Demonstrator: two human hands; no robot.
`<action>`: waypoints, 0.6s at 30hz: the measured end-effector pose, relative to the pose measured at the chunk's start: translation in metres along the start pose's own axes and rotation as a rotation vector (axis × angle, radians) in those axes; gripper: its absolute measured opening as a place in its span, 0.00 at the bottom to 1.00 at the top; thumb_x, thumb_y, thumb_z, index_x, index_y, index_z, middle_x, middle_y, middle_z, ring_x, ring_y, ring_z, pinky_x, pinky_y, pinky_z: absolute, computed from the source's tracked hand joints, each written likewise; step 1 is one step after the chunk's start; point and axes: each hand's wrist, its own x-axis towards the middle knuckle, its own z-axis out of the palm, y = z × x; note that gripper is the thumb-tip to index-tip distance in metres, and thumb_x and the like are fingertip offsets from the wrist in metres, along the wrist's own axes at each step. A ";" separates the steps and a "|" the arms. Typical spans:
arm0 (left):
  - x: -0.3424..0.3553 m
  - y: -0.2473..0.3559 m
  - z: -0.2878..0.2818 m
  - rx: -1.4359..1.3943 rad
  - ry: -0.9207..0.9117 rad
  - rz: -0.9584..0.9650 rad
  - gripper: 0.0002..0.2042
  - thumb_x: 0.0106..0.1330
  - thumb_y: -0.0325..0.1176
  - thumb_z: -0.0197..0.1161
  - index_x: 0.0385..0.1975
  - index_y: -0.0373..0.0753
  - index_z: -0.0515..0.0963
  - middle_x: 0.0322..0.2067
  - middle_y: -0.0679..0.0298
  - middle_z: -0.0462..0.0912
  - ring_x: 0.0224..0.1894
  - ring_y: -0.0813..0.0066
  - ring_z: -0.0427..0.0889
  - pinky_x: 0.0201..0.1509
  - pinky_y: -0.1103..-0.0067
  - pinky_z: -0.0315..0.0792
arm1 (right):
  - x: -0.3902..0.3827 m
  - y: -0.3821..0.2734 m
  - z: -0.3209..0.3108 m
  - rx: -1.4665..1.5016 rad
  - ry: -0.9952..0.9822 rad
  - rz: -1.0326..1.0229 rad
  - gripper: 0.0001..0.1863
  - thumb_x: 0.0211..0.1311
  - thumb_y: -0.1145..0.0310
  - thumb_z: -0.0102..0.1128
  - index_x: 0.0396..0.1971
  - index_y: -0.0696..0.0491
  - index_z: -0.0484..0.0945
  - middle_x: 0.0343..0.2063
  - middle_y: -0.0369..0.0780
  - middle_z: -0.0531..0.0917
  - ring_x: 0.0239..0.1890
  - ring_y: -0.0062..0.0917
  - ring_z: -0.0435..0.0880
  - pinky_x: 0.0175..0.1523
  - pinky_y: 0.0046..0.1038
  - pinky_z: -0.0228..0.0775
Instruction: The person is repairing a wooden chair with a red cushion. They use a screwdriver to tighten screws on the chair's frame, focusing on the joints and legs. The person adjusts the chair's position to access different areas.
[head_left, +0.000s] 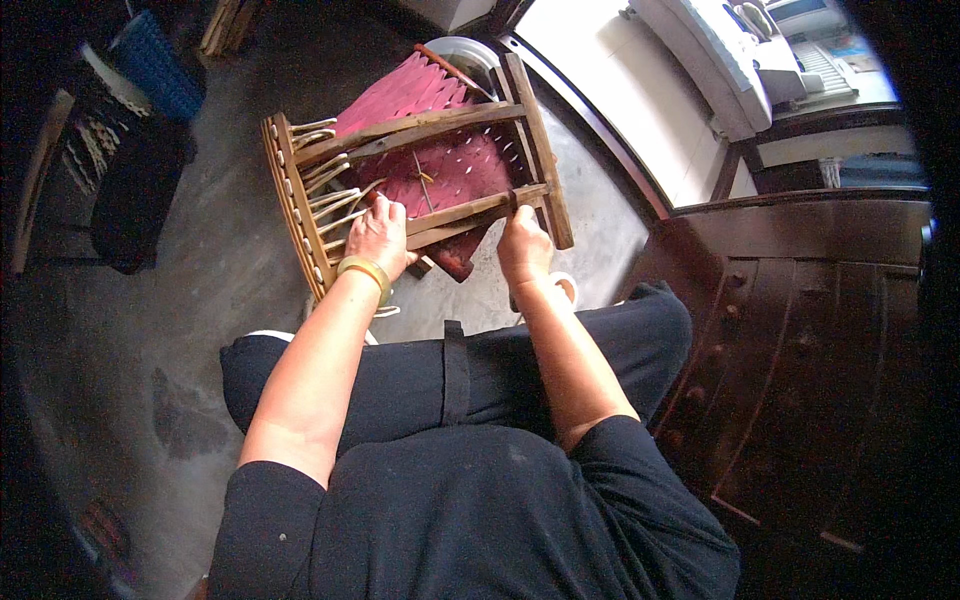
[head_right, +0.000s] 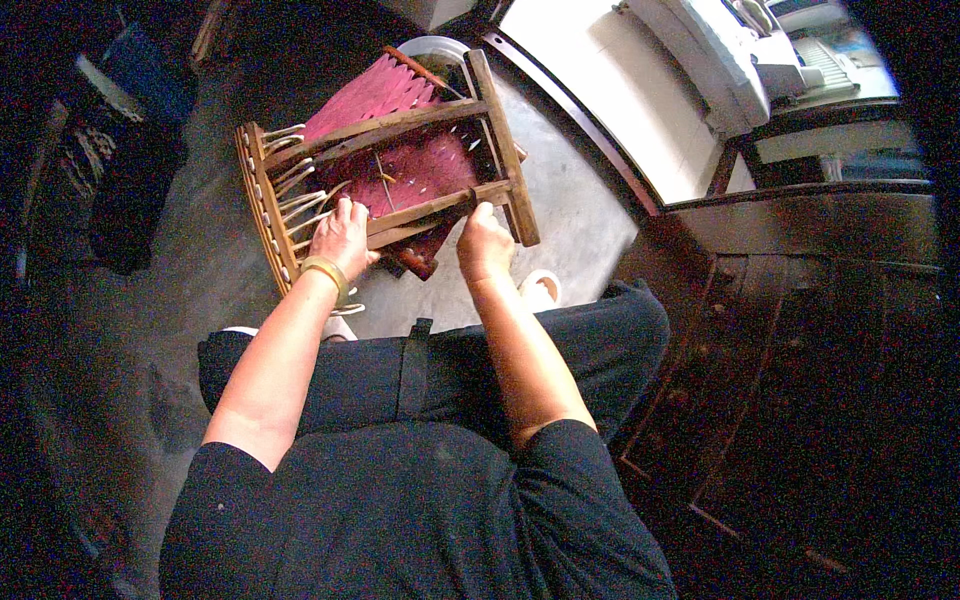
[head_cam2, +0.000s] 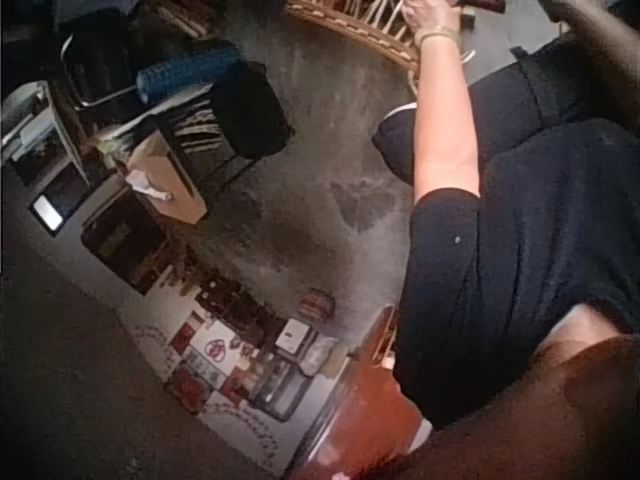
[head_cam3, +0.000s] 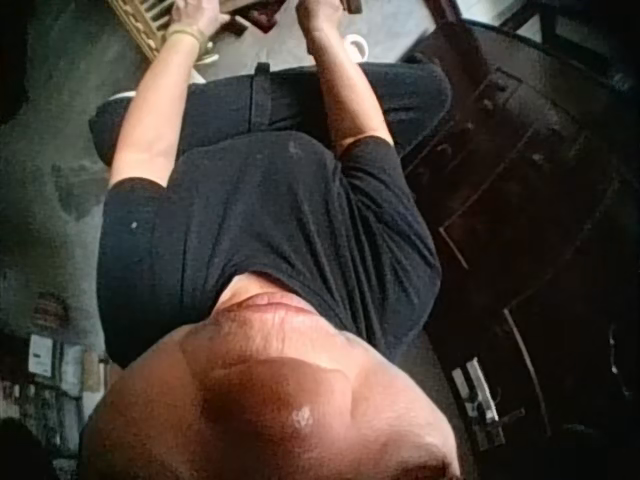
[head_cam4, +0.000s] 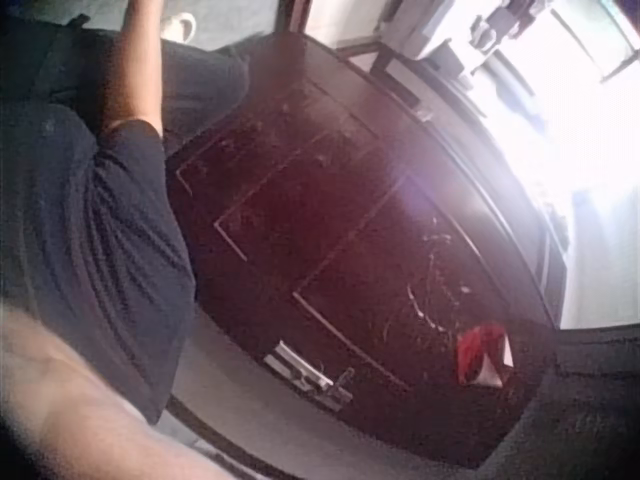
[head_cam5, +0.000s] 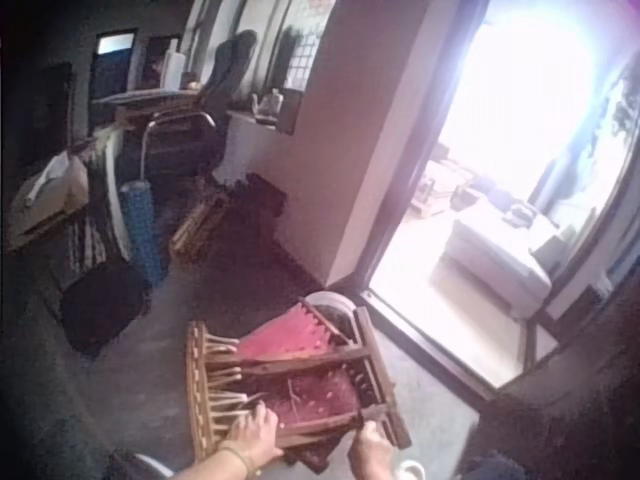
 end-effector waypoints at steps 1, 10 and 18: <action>-0.001 0.001 -0.002 0.006 -0.010 0.010 0.29 0.40 0.37 0.73 0.41 0.37 0.64 0.40 0.54 0.66 0.43 0.55 0.72 0.48 0.67 0.68 | 0.007 0.011 0.005 0.056 0.020 0.103 0.04 0.56 0.71 0.45 0.28 0.55 0.65 0.18 0.45 0.79 0.23 0.42 0.81 0.28 0.39 0.74; 0.002 -0.004 0.000 0.022 -0.051 0.000 0.32 0.40 0.41 0.73 0.43 0.36 0.64 0.43 0.53 0.65 0.46 0.57 0.71 0.51 0.69 0.66 | 0.001 -0.009 -0.002 0.161 -0.100 0.059 0.09 0.60 0.66 0.45 0.31 0.57 0.64 0.21 0.54 0.78 0.28 0.48 0.79 0.33 0.45 0.71; 0.002 -0.004 0.002 -0.010 -0.065 -0.026 0.32 0.39 0.40 0.73 0.43 0.36 0.63 0.42 0.53 0.65 0.45 0.56 0.71 0.49 0.68 0.68 | 0.026 0.004 -0.019 0.187 -0.030 0.299 0.11 0.61 0.65 0.44 0.31 0.59 0.66 0.25 0.52 0.80 0.31 0.45 0.81 0.37 0.42 0.72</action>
